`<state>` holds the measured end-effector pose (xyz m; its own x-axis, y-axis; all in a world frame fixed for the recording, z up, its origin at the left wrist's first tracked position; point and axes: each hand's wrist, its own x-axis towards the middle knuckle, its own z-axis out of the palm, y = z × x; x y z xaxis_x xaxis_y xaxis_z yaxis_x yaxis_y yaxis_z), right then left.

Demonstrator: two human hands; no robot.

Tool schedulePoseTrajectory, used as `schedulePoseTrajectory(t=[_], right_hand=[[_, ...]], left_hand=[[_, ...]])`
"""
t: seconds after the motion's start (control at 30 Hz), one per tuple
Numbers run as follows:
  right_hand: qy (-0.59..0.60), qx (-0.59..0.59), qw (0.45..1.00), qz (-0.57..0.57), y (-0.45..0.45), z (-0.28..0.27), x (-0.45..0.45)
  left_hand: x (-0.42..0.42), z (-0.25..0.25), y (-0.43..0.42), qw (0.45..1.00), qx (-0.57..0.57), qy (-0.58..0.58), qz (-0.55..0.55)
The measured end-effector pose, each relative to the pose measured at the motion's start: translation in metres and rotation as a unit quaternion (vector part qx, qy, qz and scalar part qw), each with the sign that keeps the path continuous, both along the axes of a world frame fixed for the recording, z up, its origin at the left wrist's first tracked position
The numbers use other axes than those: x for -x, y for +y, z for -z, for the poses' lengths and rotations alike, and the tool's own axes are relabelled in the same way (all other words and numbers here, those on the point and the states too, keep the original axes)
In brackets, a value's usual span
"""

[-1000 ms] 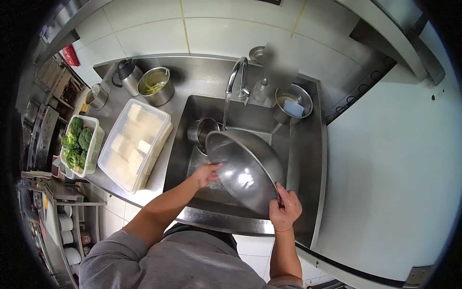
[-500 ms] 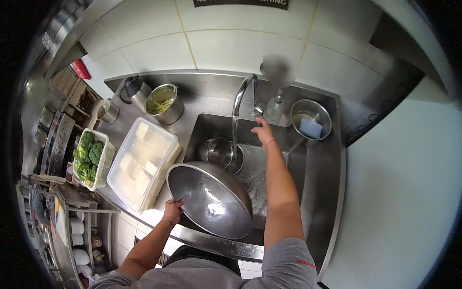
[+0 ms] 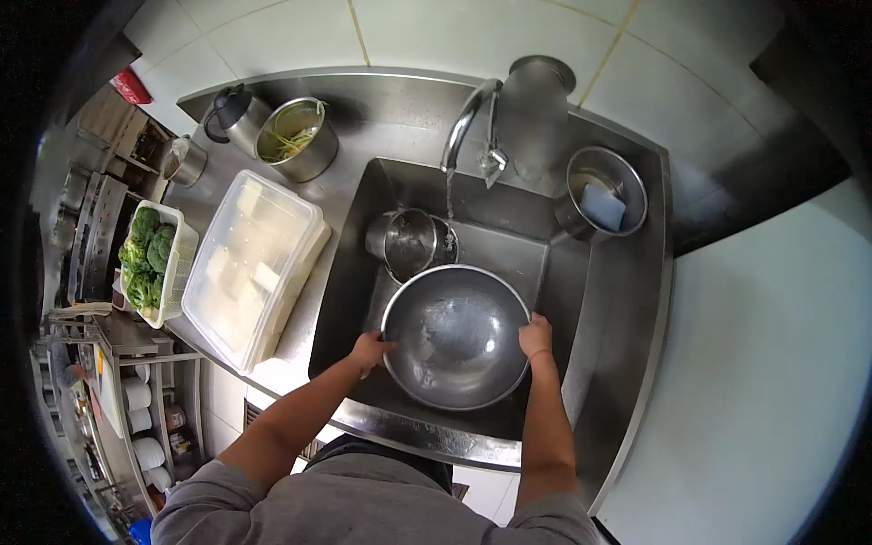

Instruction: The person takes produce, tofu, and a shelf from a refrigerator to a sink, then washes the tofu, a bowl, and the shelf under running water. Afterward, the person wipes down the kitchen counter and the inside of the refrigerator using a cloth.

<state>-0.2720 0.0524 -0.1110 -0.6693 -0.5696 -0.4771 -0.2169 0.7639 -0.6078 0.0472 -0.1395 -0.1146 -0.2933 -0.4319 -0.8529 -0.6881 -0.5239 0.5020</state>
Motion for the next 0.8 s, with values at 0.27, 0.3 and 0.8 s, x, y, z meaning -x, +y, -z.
schedulePoseTrajectory(t=[0.27, 0.3, 0.8], right_hand=[[0.040, -0.088, 0.988, 0.119, 0.033, 0.162, -0.002], [0.026, -0.114, 0.986, 0.120, 0.024, 0.133, -0.009], [0.253, 0.331, 0.895, -0.158, -0.377, -0.156, -0.211]], left_hand=[[-0.026, -0.109, 0.002, 0.969, 0.137, 0.161, 0.131], [-0.045, -0.130, 0.001, 0.954, 0.179, 0.194, 0.144], [-0.289, -0.146, -0.121, 0.905, 0.153, 0.158, -0.364]])
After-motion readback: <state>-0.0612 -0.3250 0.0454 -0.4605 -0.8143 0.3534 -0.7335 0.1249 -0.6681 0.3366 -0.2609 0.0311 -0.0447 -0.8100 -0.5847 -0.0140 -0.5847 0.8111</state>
